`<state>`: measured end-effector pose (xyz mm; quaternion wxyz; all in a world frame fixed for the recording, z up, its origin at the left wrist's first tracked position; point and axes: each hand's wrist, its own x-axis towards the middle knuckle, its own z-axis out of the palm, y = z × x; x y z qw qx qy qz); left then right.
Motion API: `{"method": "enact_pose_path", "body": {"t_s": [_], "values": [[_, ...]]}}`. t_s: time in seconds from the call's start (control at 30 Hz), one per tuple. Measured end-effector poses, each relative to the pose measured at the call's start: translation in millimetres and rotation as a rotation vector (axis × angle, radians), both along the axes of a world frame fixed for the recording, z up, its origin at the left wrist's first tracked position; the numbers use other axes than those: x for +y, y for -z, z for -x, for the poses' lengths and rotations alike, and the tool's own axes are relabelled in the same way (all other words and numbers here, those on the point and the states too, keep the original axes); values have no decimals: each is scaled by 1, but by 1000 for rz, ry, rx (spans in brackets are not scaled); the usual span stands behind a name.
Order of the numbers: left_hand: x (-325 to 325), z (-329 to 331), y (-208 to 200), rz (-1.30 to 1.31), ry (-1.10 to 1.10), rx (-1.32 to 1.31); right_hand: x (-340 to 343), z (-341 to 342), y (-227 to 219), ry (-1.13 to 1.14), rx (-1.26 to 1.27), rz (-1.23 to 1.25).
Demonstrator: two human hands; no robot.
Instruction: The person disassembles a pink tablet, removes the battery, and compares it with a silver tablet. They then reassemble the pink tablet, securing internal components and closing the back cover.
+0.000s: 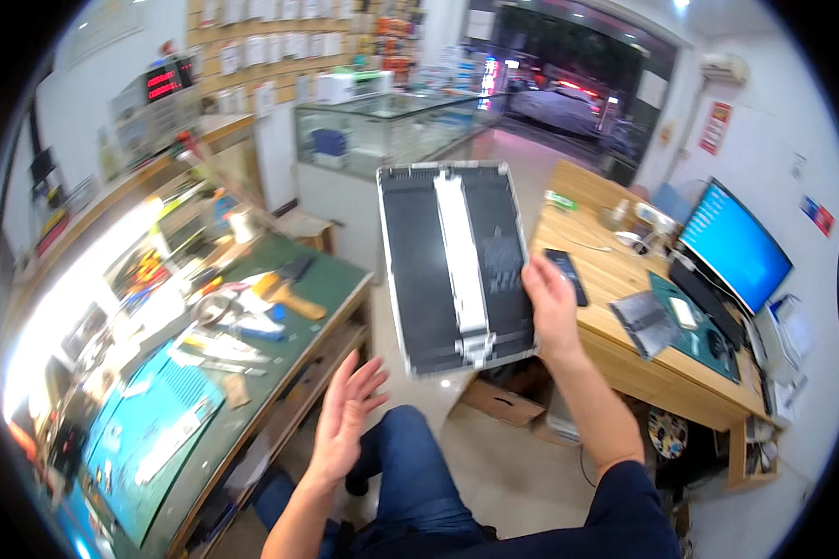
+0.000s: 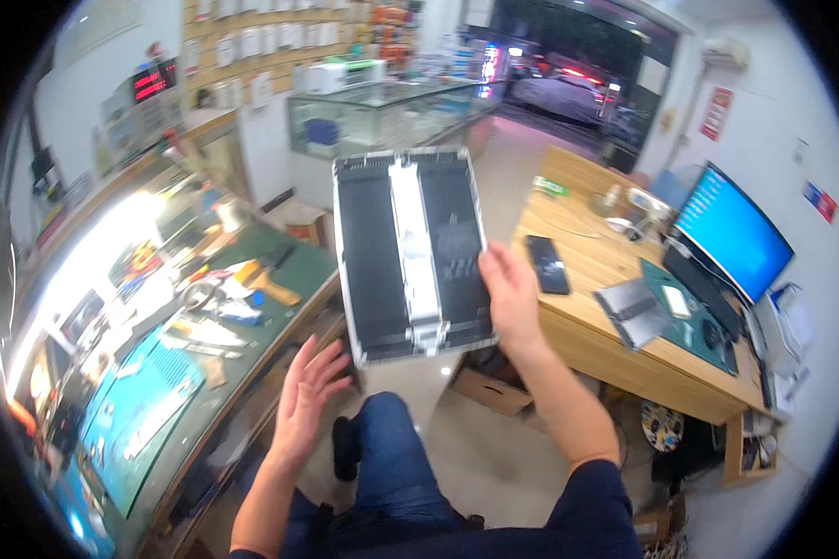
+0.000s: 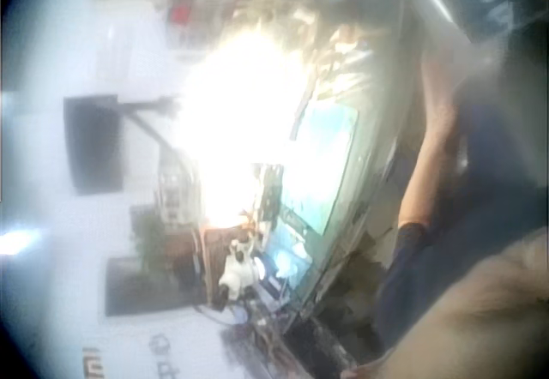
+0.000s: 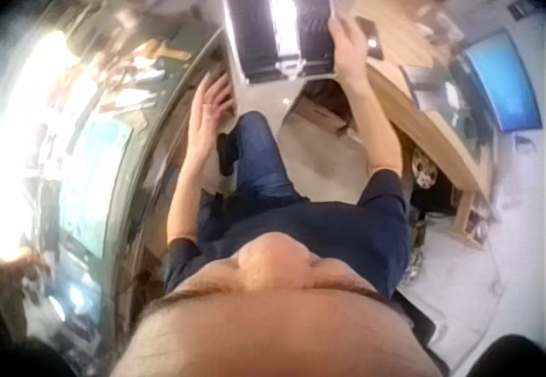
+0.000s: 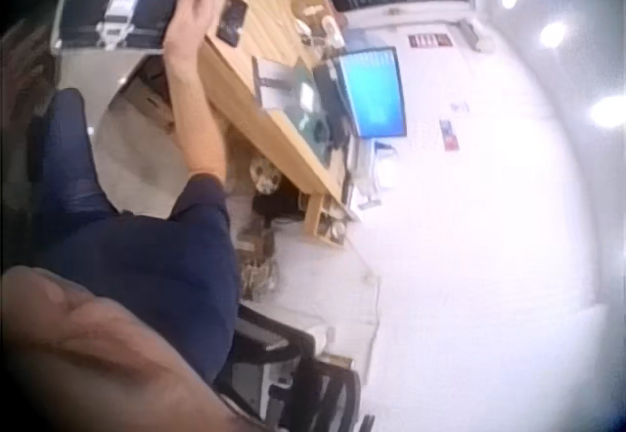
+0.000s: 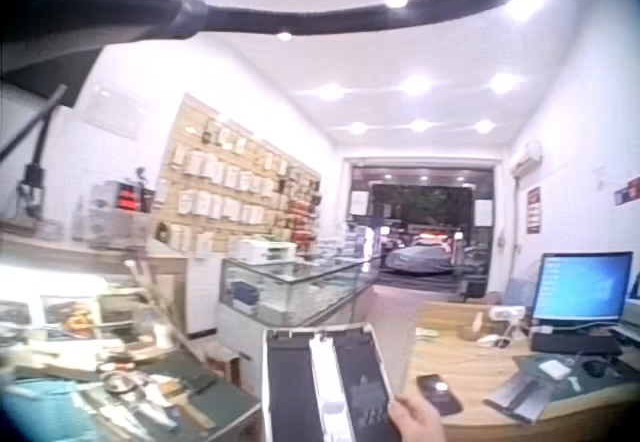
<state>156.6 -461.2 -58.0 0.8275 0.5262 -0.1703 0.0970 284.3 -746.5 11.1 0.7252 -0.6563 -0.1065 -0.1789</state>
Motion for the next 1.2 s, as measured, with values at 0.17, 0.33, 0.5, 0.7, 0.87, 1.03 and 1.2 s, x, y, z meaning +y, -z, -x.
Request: {"method": "enact_pose_path", "body": {"t_s": [0.17,0.33,0.5,0.7,0.87,1.03,1.2], "values": [[8,58,-22,-548,-34,2,145,95,69,-384,343,-336],[4,63,-36,-830,-454,-323,194,118,101,-555,558,-441],[18,58,-36,-755,-454,-276,217,119,102,-632,487,-467],[37,60,-34,-765,-464,-193,226,143,61,-597,579,-498],[39,59,-35,-793,-483,-184,231,140,65,-576,655,-501],[43,60,-38,-823,-348,-56,231,142,63,-575,651,-501],[43,60,-42,-799,-338,-54,234,137,81,-630,617,-569]]}}
